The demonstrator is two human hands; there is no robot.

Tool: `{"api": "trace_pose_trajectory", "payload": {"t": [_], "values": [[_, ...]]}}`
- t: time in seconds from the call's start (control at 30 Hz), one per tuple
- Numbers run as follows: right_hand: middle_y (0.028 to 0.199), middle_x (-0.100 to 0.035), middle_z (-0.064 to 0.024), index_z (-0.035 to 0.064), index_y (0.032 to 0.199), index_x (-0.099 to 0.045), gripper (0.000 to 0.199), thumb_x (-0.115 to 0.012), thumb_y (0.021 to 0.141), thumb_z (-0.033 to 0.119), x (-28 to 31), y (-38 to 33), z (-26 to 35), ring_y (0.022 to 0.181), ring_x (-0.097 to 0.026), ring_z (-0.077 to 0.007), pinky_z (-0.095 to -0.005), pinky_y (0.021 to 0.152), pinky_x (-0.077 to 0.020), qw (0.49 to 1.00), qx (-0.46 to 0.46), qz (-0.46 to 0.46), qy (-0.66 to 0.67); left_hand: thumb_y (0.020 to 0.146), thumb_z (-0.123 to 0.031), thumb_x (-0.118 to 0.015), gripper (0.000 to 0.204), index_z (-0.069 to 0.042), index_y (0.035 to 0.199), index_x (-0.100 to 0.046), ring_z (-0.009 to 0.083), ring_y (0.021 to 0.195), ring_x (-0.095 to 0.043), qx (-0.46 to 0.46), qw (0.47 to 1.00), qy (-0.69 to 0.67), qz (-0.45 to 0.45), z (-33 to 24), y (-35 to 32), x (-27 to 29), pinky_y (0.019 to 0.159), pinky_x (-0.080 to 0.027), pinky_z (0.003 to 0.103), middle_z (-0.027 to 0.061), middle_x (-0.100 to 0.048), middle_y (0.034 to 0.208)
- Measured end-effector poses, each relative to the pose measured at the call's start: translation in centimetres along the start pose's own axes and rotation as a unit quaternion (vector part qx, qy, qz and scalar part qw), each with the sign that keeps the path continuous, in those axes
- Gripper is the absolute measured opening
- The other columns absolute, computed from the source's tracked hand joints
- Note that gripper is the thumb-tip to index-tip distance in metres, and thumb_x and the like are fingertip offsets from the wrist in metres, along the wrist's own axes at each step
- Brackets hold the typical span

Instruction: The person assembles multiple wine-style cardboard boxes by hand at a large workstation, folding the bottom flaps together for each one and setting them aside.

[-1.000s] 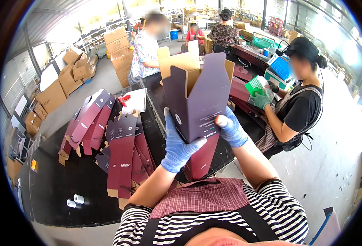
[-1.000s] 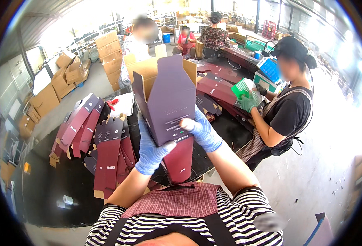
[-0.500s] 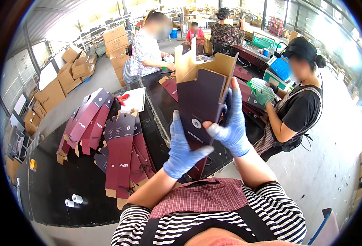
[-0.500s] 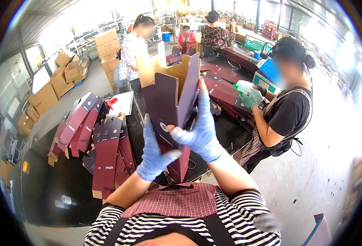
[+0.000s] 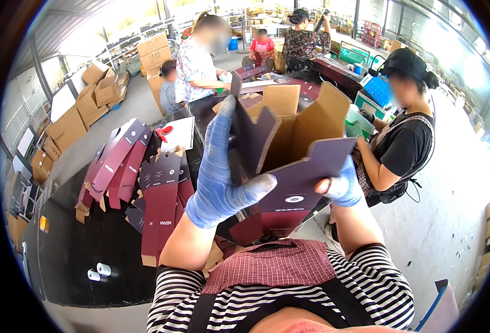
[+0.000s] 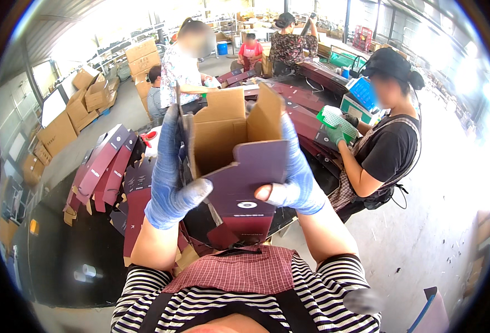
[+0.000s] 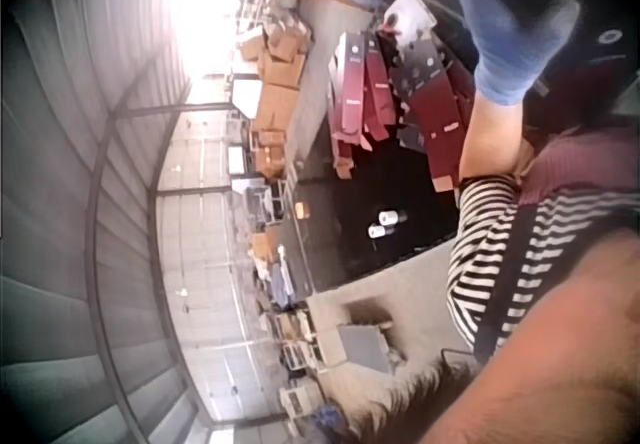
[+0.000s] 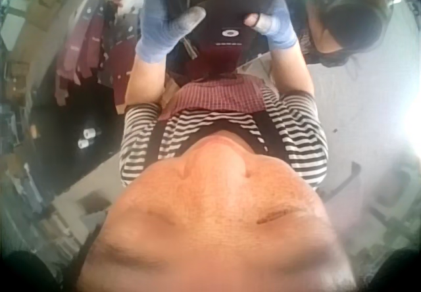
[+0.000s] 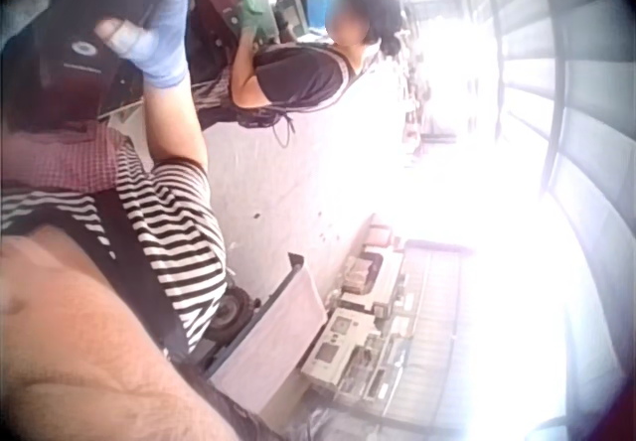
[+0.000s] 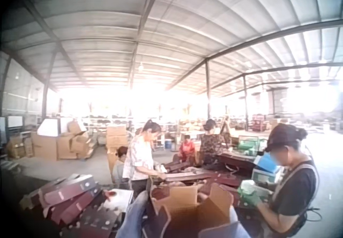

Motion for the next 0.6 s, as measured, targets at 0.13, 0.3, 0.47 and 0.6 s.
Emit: {"api": "trace_pose_trajectory", "payload": {"t": [0.13,0.3,0.47,0.6], "values": [[0.169,-0.026,-0.0164,0.0066,0.168,-0.004,0.133,-0.094,0.074,0.035,-1.1,1.5,2.0,0.151,-0.035,-0.032,-0.0465,0.122,-0.0289,0.993,0.098,-0.045,0.043,0.078,-0.048,-0.089,0.112,0.003,0.16,-0.032,0.0353,0.143,-0.042,-0.091,0.979,0.174,0.054,-0.9,0.3,-0.2,0.116,-0.037,0.045,0.0221,-0.039,0.155],[0.17,-0.019,-0.0189,0.0052,0.168,-0.006,0.131,-0.091,0.075,0.041,-0.6,1.2,2.1,0.151,-0.034,-0.0334,-0.0485,0.122,-0.0284,0.996,0.078,-0.048,0.006,0.078,-0.054,-0.084,0.104,0.002,0.154,-0.043,0.0382,0.142,-0.04,-0.109,0.973,0.189,0.072,-1.2,0.2,-0.7,0.117,-0.035,0.047,0.0228,-0.045,0.149],[0.169,-0.019,-0.0189,0.0035,0.167,-0.007,0.135,-0.092,0.072,0.048,0.7,0.7,1.4,0.15,-0.034,-0.0327,-0.0489,0.122,-0.0286,0.988,0.096,-0.074,-0.093,0.077,-0.057,-0.083,0.1,0.0,0.151,-0.048,0.0381,0.141,-0.041,-0.115,0.976,0.17,0.07,-0.9,0.1,-1.0,0.116,-0.036,0.046,0.0235,-0.045,0.149],[0.165,-0.026,-0.0176,0.0026,0.167,-0.005,0.14,-0.094,0.069,0.048,0.1,1.1,1.6,0.149,-0.036,-0.0319,-0.0481,0.122,-0.0295,0.99,0.107,-0.062,-0.064,0.076,-0.057,-0.083,0.094,-0.002,0.147,-0.053,0.0384,0.139,-0.044,-0.126,0.98,0.136,0.066,-0.8,-0.1,-1.2,0.113,-0.04,0.046,0.0248,-0.044,0.148]]}}
Point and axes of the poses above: each hand's wrist, its own y-axis towards the middle knuckle, its own x-axis out of the back of the hand, z = x × y, the point moved 2 cm from there along y, towards the middle knuckle
